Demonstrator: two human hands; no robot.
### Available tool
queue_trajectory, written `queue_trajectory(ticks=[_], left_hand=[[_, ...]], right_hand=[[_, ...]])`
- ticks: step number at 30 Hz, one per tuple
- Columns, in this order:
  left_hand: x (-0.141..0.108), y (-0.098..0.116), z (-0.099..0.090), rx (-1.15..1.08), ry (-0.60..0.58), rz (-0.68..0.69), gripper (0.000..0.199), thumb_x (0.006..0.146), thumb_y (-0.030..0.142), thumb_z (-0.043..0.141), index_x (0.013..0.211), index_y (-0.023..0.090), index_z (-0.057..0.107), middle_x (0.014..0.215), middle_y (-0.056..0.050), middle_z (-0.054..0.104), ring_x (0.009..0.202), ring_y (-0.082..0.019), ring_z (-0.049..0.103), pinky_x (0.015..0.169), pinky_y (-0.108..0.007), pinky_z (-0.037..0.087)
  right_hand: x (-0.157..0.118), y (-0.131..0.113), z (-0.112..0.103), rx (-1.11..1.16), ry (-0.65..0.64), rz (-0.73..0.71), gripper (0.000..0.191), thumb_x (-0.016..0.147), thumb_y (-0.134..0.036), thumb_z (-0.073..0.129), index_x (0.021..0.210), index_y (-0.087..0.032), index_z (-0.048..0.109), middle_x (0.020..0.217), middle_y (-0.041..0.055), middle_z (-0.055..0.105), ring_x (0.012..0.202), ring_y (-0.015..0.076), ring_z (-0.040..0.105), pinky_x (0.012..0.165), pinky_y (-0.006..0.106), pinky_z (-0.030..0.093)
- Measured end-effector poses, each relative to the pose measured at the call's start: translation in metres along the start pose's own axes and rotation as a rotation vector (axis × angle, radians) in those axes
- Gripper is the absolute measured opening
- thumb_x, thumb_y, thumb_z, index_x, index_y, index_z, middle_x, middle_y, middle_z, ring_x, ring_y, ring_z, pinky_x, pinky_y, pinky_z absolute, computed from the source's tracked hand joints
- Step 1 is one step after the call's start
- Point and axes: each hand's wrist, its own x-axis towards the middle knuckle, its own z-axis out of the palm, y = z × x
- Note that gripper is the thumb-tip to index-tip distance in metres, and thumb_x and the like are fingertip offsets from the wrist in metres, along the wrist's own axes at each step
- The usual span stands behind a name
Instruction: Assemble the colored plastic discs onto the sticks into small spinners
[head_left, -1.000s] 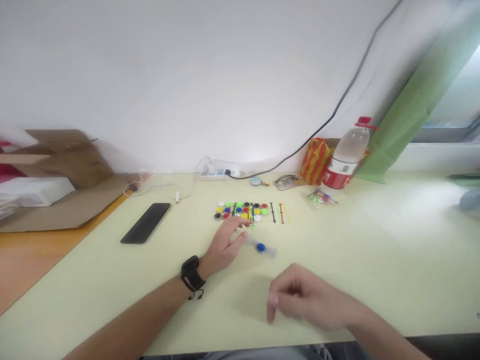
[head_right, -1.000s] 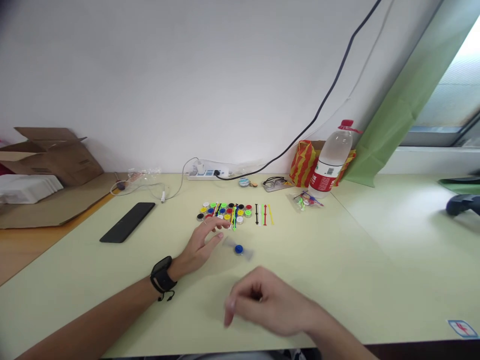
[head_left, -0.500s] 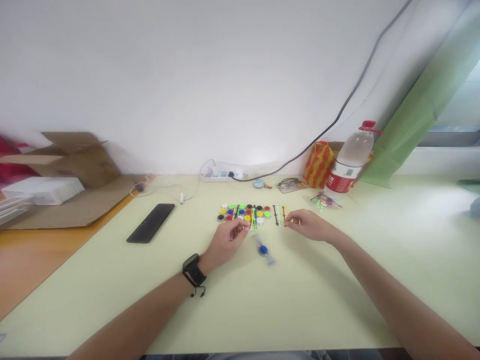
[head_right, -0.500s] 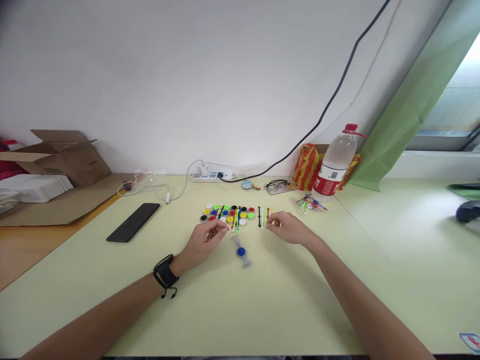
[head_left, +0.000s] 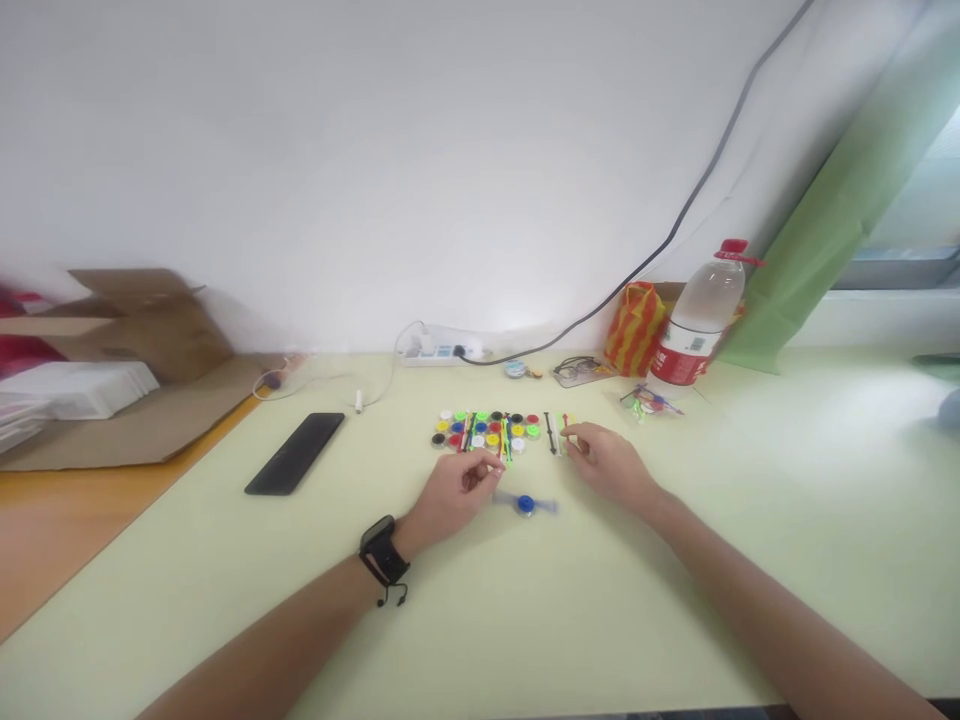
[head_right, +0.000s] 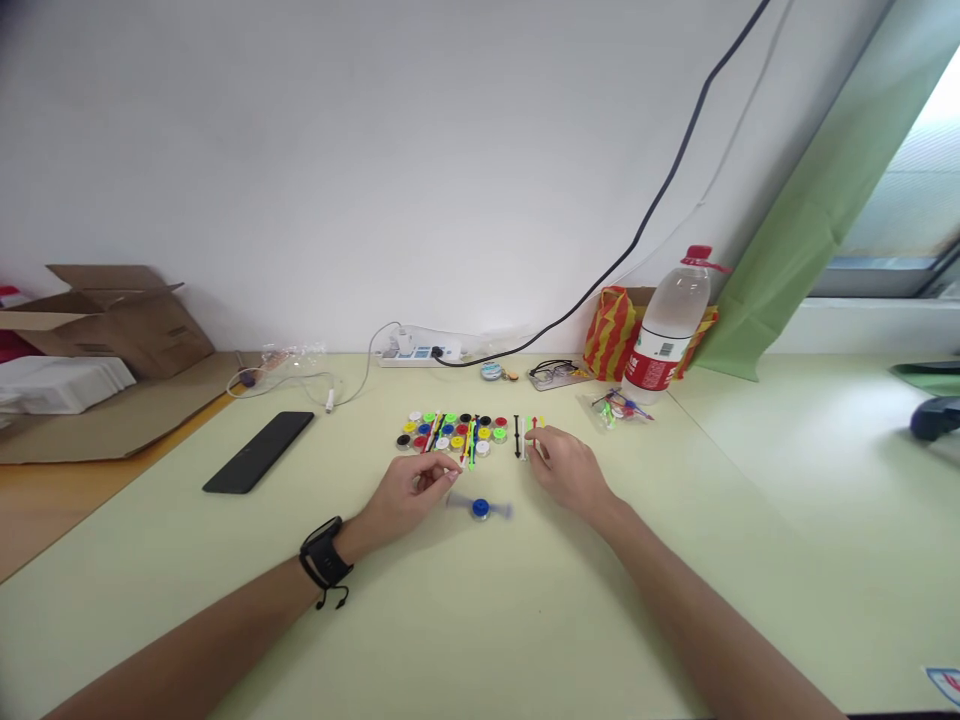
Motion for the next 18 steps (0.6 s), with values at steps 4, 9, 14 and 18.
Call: queue_trajectory(ticks=[4,9,14,18], left_hand=[[0.000,0.001,0.000,0.026,-0.022,0.001,0.022,0.096,0.035,0.058,0.094,0.017,0.071,0.065,0.003,0.053,0.057,-0.010,0.043,0.055,-0.022,0.035],[-0.001,0.002,0.001,0.011,-0.022,0.002,0.024,0.096,0.036,0.058,0.093,0.017,0.073,0.065,0.002,0.056,0.057,-0.011,0.045,0.054,-0.022,0.035],[-0.001,0.003,0.002,0.035,-0.027,0.005,0.023,0.096,0.035,0.058,0.092,0.018,0.073,0.064,0.003,0.055,0.056,-0.010,0.044,0.053,-0.022,0.034],[-0.001,0.003,0.002,0.043,-0.029,0.009,0.023,0.096,0.035,0.058,0.092,0.017,0.072,0.063,0.003,0.052,0.055,-0.010,0.042,0.052,-0.022,0.033]], right_hand=[[0.001,0.008,0.016,-0.087,0.129,-0.155,0.031,0.097,-0.020,0.047,0.120,-0.021,0.068,0.110,0.0135,0.064,0.102,0.0300,0.055,0.088,0.044,0.048],[0.001,0.015,0.026,-0.119,0.135,-0.179,0.034,0.097,-0.015,0.046,0.122,-0.023,0.067,0.111,0.0136,0.062,0.101,0.0306,0.052,0.089,0.048,0.048],[0.004,0.015,0.028,-0.059,0.150,-0.169,0.019,0.096,-0.018,0.052,0.104,-0.023,0.069,0.106,0.0114,0.062,0.102,0.0301,0.052,0.088,0.047,0.048],[0.006,0.015,0.028,-0.034,0.157,-0.182,0.013,0.093,-0.016,0.056,0.091,-0.024,0.066,0.104,0.0099,0.063,0.101,0.0297,0.053,0.088,0.046,0.049]])
